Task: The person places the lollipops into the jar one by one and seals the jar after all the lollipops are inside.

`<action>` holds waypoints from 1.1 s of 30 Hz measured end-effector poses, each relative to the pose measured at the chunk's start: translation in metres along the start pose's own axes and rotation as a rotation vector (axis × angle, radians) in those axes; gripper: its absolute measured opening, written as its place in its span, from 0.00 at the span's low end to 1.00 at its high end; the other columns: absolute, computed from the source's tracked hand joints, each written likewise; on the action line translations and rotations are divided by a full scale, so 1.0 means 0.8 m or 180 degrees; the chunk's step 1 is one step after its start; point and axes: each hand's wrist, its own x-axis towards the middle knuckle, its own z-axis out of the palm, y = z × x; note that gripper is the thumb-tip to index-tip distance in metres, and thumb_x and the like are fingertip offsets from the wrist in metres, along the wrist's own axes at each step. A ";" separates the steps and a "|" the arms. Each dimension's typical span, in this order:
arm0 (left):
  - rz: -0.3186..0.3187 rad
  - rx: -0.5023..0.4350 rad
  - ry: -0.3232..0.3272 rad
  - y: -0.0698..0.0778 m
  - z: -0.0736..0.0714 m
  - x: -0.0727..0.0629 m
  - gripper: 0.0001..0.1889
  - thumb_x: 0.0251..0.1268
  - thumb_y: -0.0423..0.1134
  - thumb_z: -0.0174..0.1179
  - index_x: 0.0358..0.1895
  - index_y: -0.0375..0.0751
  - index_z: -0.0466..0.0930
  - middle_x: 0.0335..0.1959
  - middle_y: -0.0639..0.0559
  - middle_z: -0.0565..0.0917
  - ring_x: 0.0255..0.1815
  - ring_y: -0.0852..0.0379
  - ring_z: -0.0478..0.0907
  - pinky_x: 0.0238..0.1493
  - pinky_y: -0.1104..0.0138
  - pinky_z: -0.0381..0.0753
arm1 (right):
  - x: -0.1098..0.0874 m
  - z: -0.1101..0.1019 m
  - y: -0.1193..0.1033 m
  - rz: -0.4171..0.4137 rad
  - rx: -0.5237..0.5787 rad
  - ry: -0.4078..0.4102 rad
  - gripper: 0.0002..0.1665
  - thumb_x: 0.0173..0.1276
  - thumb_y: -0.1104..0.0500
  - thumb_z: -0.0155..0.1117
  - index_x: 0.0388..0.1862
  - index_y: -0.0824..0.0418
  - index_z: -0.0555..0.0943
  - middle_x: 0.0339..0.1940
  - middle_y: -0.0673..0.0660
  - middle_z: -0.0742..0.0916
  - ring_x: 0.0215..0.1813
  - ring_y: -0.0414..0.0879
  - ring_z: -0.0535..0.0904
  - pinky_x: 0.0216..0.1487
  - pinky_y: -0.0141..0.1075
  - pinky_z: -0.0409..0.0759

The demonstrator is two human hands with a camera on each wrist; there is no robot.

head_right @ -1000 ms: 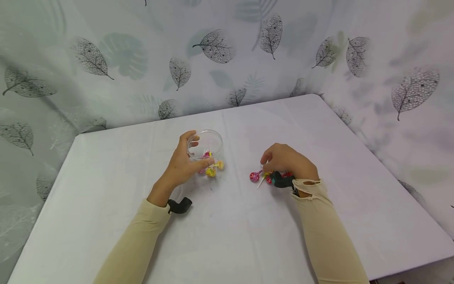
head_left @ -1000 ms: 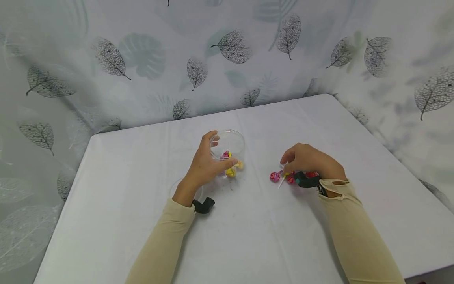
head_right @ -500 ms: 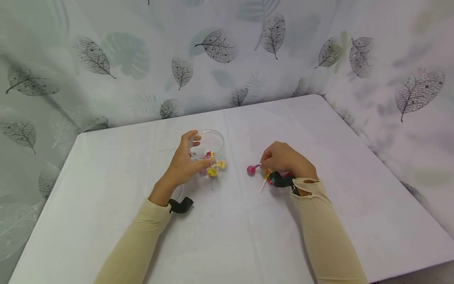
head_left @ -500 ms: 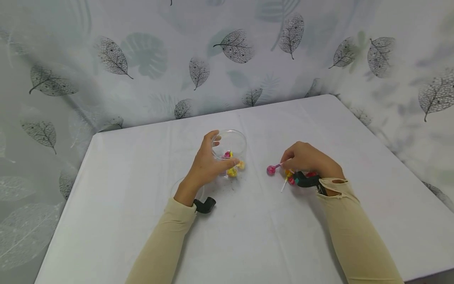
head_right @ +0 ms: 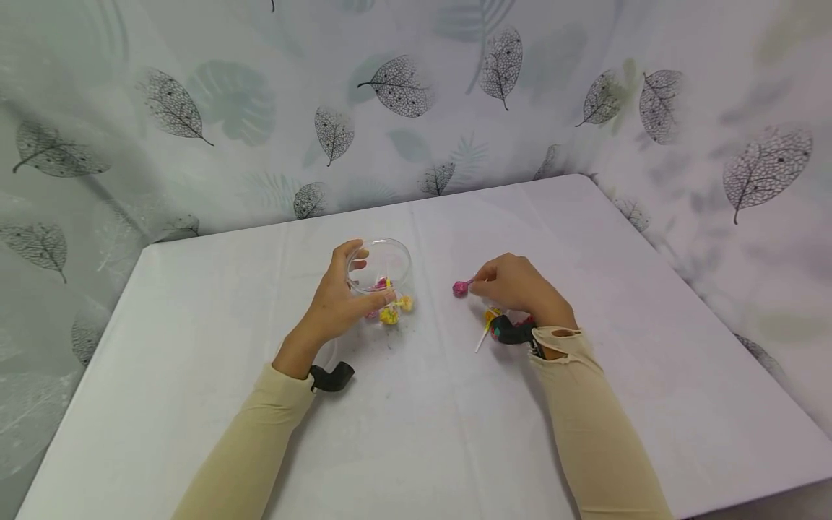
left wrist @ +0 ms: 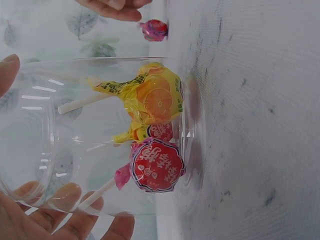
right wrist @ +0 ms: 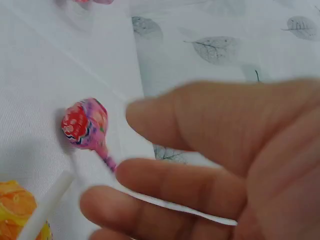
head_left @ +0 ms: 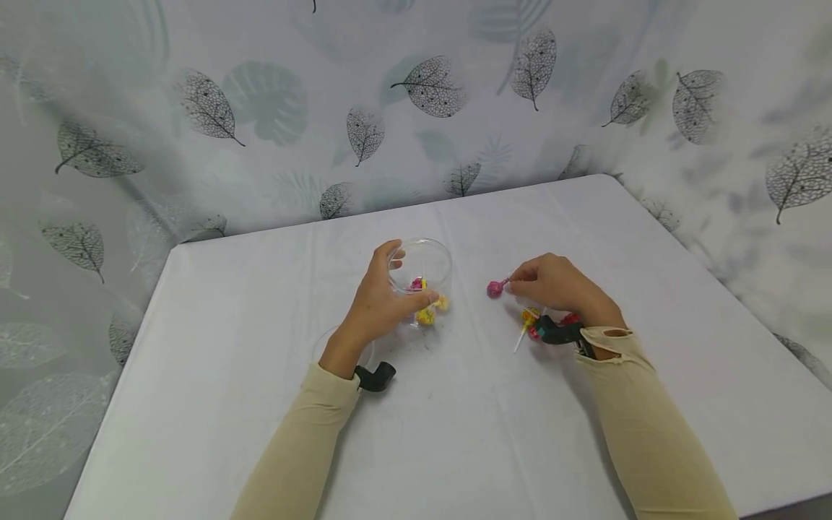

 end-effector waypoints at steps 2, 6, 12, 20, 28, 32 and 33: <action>0.0006 -0.0027 -0.0005 0.000 0.000 0.000 0.56 0.54 0.59 0.77 0.81 0.55 0.51 0.75 0.51 0.68 0.75 0.45 0.66 0.69 0.42 0.72 | 0.005 0.000 0.003 0.0078 -0.0031 0.0205 0.15 0.74 0.53 0.65 0.48 0.61 0.89 0.43 0.57 0.91 0.47 0.54 0.81 0.48 0.47 0.79; 0.0022 -0.0088 -0.0010 0.000 0.000 -0.001 0.55 0.54 0.59 0.77 0.81 0.56 0.51 0.75 0.51 0.68 0.76 0.43 0.66 0.68 0.43 0.72 | 0.015 0.000 0.010 0.0237 -0.0094 0.0346 0.17 0.70 0.55 0.68 0.53 0.63 0.87 0.50 0.67 0.87 0.50 0.60 0.81 0.50 0.52 0.79; 0.0036 -0.0085 0.0001 0.002 0.000 -0.002 0.55 0.54 0.59 0.77 0.81 0.57 0.52 0.75 0.51 0.68 0.76 0.43 0.66 0.68 0.42 0.72 | 0.020 -0.002 0.014 0.0323 -0.0102 -0.0295 0.17 0.63 0.59 0.71 0.51 0.62 0.88 0.52 0.65 0.88 0.50 0.57 0.79 0.48 0.47 0.80; 0.0029 -0.0036 0.0021 0.002 -0.002 -0.002 0.55 0.55 0.59 0.77 0.81 0.53 0.51 0.74 0.49 0.69 0.75 0.43 0.66 0.68 0.42 0.72 | 0.020 -0.004 0.014 0.0168 -0.0118 -0.0348 0.10 0.66 0.58 0.68 0.42 0.59 0.91 0.36 0.52 0.89 0.45 0.52 0.77 0.39 0.39 0.76; 0.0001 -0.0066 0.0015 0.001 0.000 -0.001 0.55 0.55 0.58 0.77 0.81 0.57 0.52 0.74 0.52 0.68 0.76 0.45 0.66 0.68 0.44 0.72 | 0.017 -0.005 0.010 0.0069 0.0180 0.0168 0.11 0.68 0.57 0.66 0.44 0.61 0.90 0.32 0.55 0.91 0.37 0.50 0.81 0.33 0.39 0.75; 0.0002 -0.0052 0.0028 0.001 0.000 -0.002 0.55 0.55 0.58 0.77 0.81 0.55 0.52 0.74 0.52 0.69 0.75 0.50 0.66 0.68 0.44 0.72 | 0.014 -0.007 0.001 0.0084 0.0403 0.0409 0.10 0.69 0.57 0.66 0.43 0.59 0.89 0.34 0.56 0.91 0.38 0.51 0.83 0.35 0.40 0.75; 0.0007 -0.0047 0.0029 0.001 -0.001 -0.002 0.55 0.55 0.58 0.77 0.81 0.54 0.52 0.74 0.52 0.69 0.74 0.50 0.66 0.68 0.44 0.72 | 0.013 -0.007 -0.001 0.0078 0.0433 0.0463 0.10 0.70 0.56 0.66 0.43 0.59 0.89 0.35 0.56 0.92 0.38 0.51 0.84 0.36 0.41 0.76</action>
